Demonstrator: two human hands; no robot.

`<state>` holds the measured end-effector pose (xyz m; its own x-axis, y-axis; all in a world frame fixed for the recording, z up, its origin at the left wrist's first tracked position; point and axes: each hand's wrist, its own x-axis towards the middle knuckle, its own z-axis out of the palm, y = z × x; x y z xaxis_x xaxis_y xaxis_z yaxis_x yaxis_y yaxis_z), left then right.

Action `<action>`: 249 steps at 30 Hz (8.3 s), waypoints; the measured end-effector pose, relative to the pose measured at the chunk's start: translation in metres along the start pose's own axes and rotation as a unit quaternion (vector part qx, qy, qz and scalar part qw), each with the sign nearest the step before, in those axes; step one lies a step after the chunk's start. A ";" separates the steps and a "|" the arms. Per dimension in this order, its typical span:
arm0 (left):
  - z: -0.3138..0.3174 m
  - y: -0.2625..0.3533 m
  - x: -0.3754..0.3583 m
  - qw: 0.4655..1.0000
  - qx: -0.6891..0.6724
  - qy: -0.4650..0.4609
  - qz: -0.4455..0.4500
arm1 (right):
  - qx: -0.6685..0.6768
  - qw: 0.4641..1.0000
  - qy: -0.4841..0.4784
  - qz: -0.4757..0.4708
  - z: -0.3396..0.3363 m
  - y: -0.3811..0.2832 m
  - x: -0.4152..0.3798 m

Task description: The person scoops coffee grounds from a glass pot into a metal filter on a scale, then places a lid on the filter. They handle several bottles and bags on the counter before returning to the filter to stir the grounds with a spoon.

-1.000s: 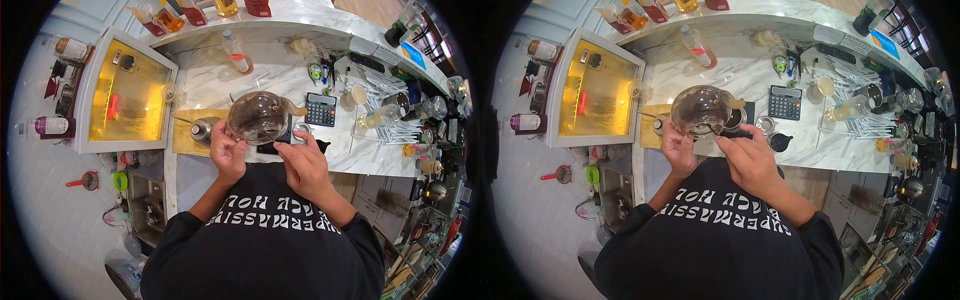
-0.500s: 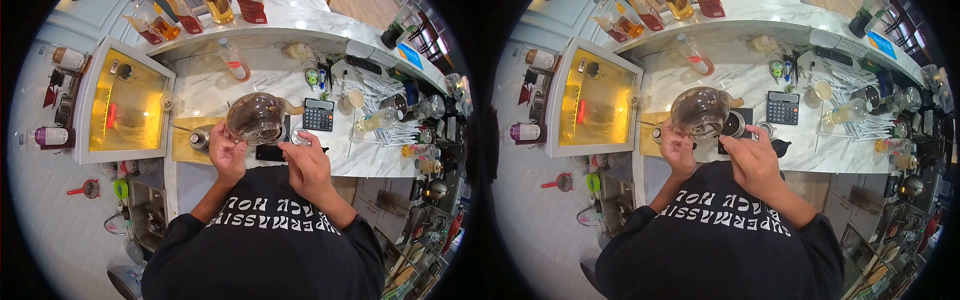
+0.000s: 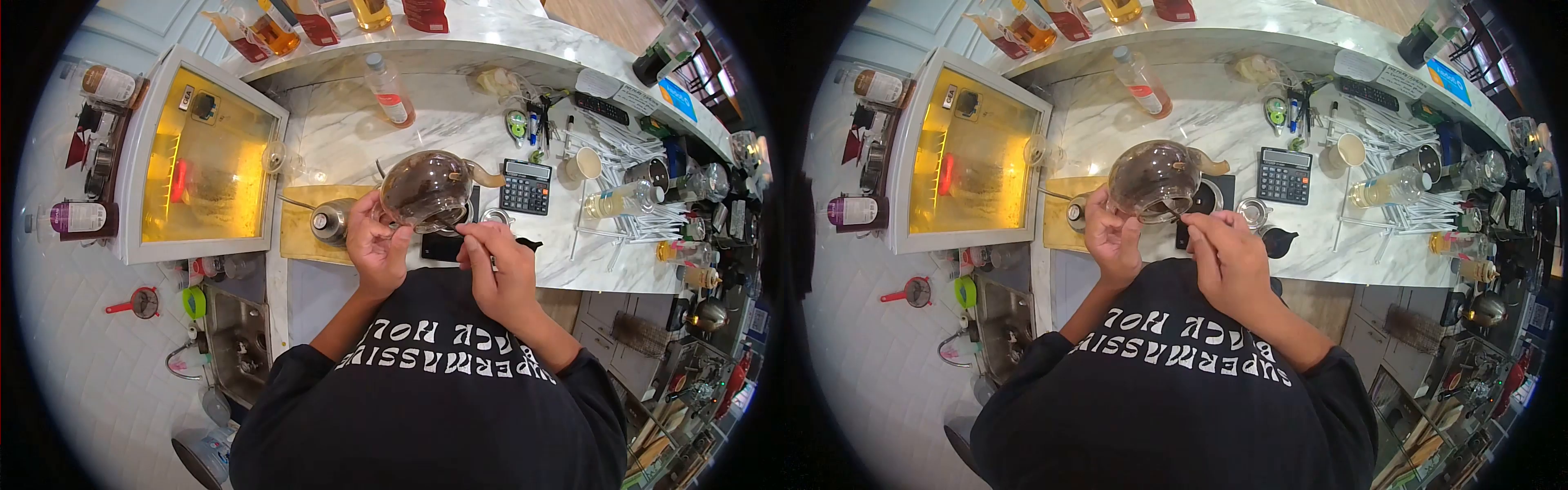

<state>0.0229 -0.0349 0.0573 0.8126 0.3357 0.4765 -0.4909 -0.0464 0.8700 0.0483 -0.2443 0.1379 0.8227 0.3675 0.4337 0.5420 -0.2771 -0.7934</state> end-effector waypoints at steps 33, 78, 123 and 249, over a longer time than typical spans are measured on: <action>-0.017 -0.035 -0.002 0.985 0.025 0.089 -0.145 | 0.303 0.881 0.159 0.326 0.006 0.074 -0.030; 0.040 -0.183 0.122 0.878 -0.023 -0.047 -0.476 | 0.135 0.951 0.108 0.255 -0.025 0.074 -0.007; -0.008 0.026 0.000 0.971 0.038 -0.016 -0.237 | -0.197 0.909 0.023 0.366 -0.059 0.138 -0.116; -0.006 -0.080 -0.042 0.927 0.140 -0.145 -0.317 | -0.125 0.986 -0.096 -0.060 0.015 0.092 -0.002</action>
<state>0.0258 -0.0392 -0.0328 0.9799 0.1147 -0.1633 0.1823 -0.1819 0.9663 0.0938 -0.2572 0.0573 0.7155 0.5658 0.4099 0.6786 -0.4234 -0.6002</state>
